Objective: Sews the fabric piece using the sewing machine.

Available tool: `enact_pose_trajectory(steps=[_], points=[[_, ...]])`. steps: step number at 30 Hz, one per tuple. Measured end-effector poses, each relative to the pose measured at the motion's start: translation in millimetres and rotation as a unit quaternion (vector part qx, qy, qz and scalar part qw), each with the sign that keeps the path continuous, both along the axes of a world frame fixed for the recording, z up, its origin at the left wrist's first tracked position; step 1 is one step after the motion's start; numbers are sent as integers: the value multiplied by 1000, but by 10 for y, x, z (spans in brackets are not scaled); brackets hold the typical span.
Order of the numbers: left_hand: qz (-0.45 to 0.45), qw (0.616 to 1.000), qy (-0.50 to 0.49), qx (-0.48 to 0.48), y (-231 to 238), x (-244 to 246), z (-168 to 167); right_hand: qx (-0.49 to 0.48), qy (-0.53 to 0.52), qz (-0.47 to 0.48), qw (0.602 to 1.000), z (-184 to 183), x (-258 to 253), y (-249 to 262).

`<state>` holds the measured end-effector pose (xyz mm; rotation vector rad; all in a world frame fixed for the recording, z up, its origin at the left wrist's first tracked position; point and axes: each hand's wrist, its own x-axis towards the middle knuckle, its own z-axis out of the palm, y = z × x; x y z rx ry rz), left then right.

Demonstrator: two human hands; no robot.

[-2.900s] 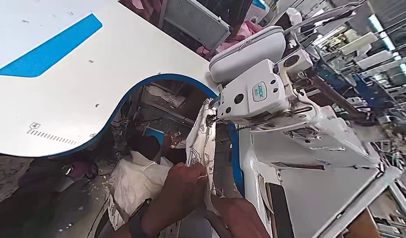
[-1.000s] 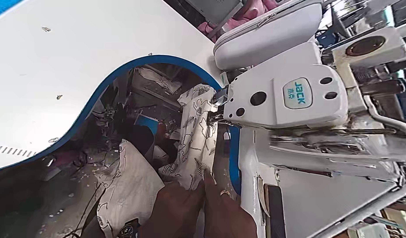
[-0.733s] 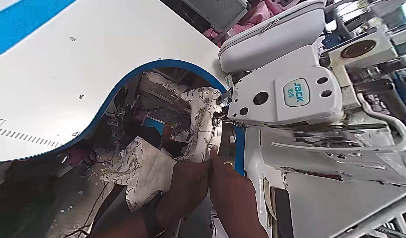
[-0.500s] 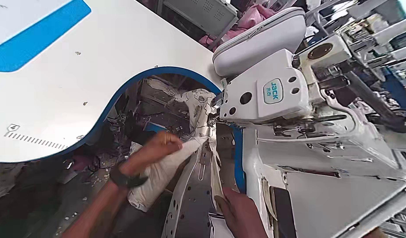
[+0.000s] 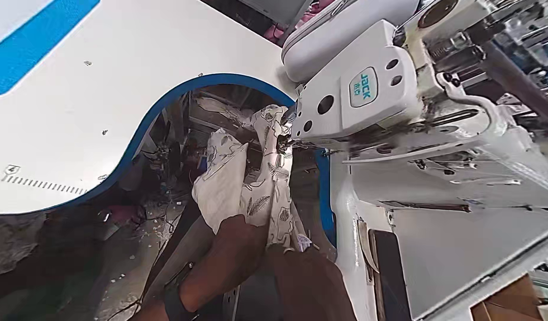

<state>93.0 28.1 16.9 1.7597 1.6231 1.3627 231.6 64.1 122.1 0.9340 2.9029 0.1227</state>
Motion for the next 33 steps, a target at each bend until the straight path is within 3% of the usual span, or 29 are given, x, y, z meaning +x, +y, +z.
enact_pose_trajectory(steps=[2,4,6,7,9,11,14,17,19,20,21,23,24,26,29,33], points=[[-150,977,-140,-52,133,-221,-47,27,-7,62,998,-46,-152,88],[-279,909,-299,-72,372,-418,-195,15,-21,77,997,-50,-240,197],[-334,856,-388,-70,527,-463,-303,-26,-58,53,997,-17,-293,259],[-331,853,-400,-58,573,-458,-318,-45,-77,34,995,14,-322,290],[-264,888,-375,-42,570,-375,-287,-59,-82,2,995,36,-325,329],[-142,939,-311,-50,482,-231,-205,-59,-74,-30,995,44,-271,366],[3,975,-216,-60,256,-54,-65,-28,-20,-31,999,14,-3,389],[67,993,-88,-33,79,-3,18,-144,-149,-130,970,77,297,424],[48,997,-35,-41,-13,-14,67,-247,-285,-245,893,-59,442,616],[35,998,-20,-46,-59,-17,90,-264,-289,-250,886,-124,570,661],[26,999,-5,-47,-94,-10,108,-255,-246,-209,911,-74,681,599],[27,998,18,-45,-81,30,126,-190,-73,-28,979,247,673,289],[29,998,26,-50,-90,74,130,-203,-8,34,979,377,567,55],[53,996,49,-48,-75,144,127,-240,-14,102,965,383,349,-232],[37,992,59,-108,-13,-25,272,-240,-66,76,966,272,276,-209],[-86,968,70,-224,-20,-180,468,-215,-29,59,974,333,217,-175]])
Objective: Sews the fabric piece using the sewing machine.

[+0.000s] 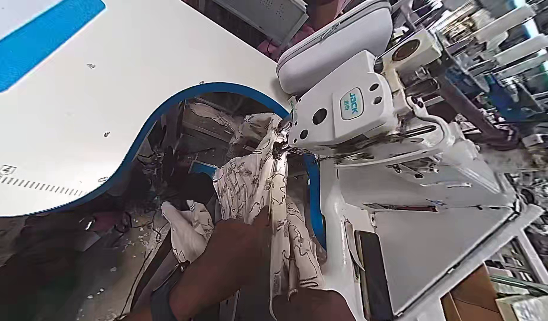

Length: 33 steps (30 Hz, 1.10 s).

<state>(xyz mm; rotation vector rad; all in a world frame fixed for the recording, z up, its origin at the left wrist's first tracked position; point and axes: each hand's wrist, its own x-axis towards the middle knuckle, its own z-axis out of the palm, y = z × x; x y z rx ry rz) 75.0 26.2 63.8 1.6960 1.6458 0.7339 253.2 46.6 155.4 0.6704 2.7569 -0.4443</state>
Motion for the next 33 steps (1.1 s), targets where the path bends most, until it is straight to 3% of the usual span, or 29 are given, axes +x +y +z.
enact_pose_trajectory(steps=[4,8,10,12,14,16,18,20,22,25,33], points=[[-22,998,-63,-8,39,-5,-23,1,3,-5,1000,-134,-94,84],[59,987,-107,101,-60,-184,-360,-8,13,-62,998,62,315,255],[75,993,-75,54,-31,-574,-390,27,-45,-112,992,50,575,390],[70,996,-7,56,-28,-701,-213,115,-92,-137,980,-2,680,374],[60,987,50,141,-94,-360,-42,121,-16,-75,990,128,668,234],[96,974,86,185,-214,126,-77,90,29,-35,995,129,659,66],[137,971,72,182,-298,356,-215,128,1,-58,990,-29,772,122],[152,970,44,186,-307,402,-296,160,-21,-70,984,50,775,136],[131,976,27,170,-314,394,-280,125,-1,-15,992,214,460,-154],[49,996,-14,72,-245,248,-139,90,13,53,994,-74,4,-376],[-14,994,-100,40,-113,8,-167,137,-24,13,990,-169,-146,-65]])
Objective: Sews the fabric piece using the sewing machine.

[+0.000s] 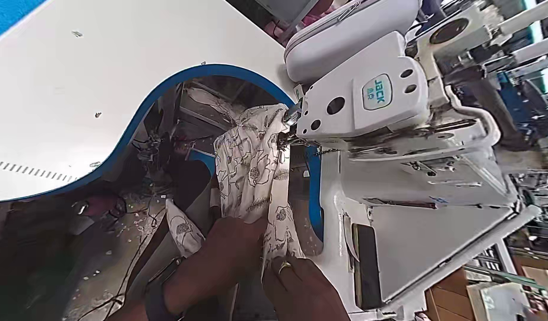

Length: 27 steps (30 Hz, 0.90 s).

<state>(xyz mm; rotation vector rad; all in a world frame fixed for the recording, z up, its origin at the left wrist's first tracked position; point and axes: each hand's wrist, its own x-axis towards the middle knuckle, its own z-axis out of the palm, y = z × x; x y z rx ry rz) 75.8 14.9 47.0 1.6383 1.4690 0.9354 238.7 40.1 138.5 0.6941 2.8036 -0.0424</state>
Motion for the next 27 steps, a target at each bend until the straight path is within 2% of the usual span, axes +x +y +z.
enact_pose_trajectory(steps=[6,9,12,15,17,20,21,22,25,27], points=[[-41,996,-74,-8,159,-63,-66,54,3,-12,998,-52,-83,216],[-38,995,-93,6,294,-94,-101,109,74,-12,991,-231,-108,373],[-25,992,-118,41,435,-116,-190,169,143,-51,974,-417,-186,490],[-2,991,-131,26,477,-105,-147,227,160,-102,955,-342,-128,594],[11,991,-135,0,453,-92,-106,194,187,-141,953,-204,125,811],[21,990,-136,-22,427,-48,-61,37,322,-199,925,-260,586,1121],[27,991,-131,-17,440,-37,-54,4,331,-199,922,-263,640,1127],[32,991,-128,-15,441,-27,-56,34,311,-192,930,-259,647,1093],[26,992,-118,-27,411,-23,-66,250,210,-151,933,-220,645,1077],[33,993,-112,-23,406,-3,-56,285,193,-143,928,-138,689,1147]])
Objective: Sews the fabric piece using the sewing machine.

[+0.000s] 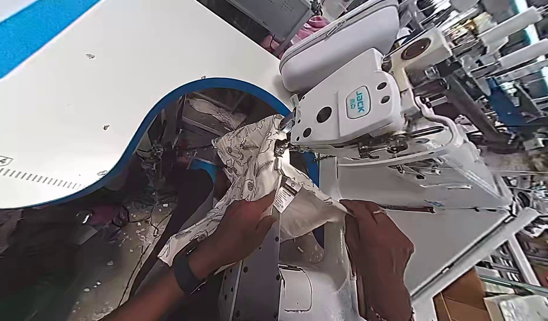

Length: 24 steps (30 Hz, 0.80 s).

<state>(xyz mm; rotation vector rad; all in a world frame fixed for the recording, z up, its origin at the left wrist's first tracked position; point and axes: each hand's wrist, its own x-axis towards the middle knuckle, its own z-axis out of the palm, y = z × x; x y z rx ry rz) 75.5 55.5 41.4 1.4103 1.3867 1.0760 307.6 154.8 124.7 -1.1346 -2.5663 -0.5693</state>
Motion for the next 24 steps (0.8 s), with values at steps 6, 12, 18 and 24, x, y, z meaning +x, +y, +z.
enact_pose_trajectory(steps=[6,12,18,24], points=[[-10,999,13,-30,-5,-19,78,-70,-81,79,991,92,-66,-336],[37,993,112,27,-125,157,71,-126,-70,182,973,-221,-602,-750],[42,998,44,-35,82,65,171,-162,37,166,972,-166,-592,-438],[-54,951,292,-87,653,351,539,-58,17,25,998,163,-332,17]])
